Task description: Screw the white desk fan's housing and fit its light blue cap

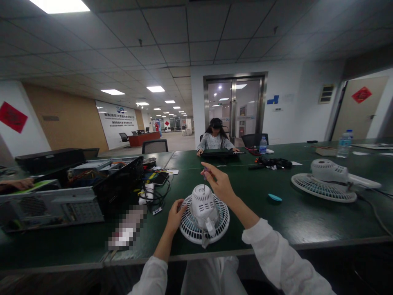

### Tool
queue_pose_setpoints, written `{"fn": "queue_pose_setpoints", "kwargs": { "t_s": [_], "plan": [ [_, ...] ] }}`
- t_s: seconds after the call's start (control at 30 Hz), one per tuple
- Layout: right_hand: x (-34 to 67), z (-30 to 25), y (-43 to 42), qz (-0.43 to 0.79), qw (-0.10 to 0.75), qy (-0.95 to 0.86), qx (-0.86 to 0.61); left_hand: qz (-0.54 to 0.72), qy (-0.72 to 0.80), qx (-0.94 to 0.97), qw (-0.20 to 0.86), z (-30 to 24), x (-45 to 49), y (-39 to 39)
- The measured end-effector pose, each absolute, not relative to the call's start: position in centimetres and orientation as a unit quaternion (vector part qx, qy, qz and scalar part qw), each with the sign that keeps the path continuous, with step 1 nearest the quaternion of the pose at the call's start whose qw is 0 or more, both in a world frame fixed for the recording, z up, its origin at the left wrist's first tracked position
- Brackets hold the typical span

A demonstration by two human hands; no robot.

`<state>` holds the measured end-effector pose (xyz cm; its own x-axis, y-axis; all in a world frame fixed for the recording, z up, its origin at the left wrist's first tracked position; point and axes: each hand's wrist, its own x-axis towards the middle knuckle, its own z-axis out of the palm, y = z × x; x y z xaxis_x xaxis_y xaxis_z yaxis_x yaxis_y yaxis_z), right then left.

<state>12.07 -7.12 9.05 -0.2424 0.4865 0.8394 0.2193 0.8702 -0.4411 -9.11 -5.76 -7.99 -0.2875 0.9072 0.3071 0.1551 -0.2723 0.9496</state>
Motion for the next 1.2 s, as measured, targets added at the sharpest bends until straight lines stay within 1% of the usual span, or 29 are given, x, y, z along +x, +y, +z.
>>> {"fn": "queue_pose_setpoints", "kwargs": {
  "t_s": [0.13,0.33,0.53,0.87,1.0,1.2],
  "plan": [
    [12.0,9.1,-7.1,0.101,0.578,-0.778,-0.225,0.609,0.519,0.517,0.304,-8.0,-9.1,-5.8],
    [12.1,8.6,-7.0,0.109,0.595,-0.763,-0.228,0.607,0.517,0.522,0.304,-8.2,-9.2,-5.7],
    [12.0,8.7,-7.0,0.120,0.590,-0.765,-0.228,0.609,0.521,0.515,0.304,-8.3,-9.2,-5.5],
    [10.9,9.0,-6.7,0.096,0.612,-0.750,-0.234,0.611,0.523,0.513,0.300,-8.3,-9.2,-5.6],
    [10.5,8.9,-6.7,0.125,0.614,-0.740,-0.243,0.611,0.520,0.515,0.300,-8.3,-9.1,-5.5],
    [10.8,9.1,-6.5,0.197,0.585,-0.750,-0.237,0.615,0.520,0.512,0.298,-8.1,-9.0,-5.6]
  ]
}}
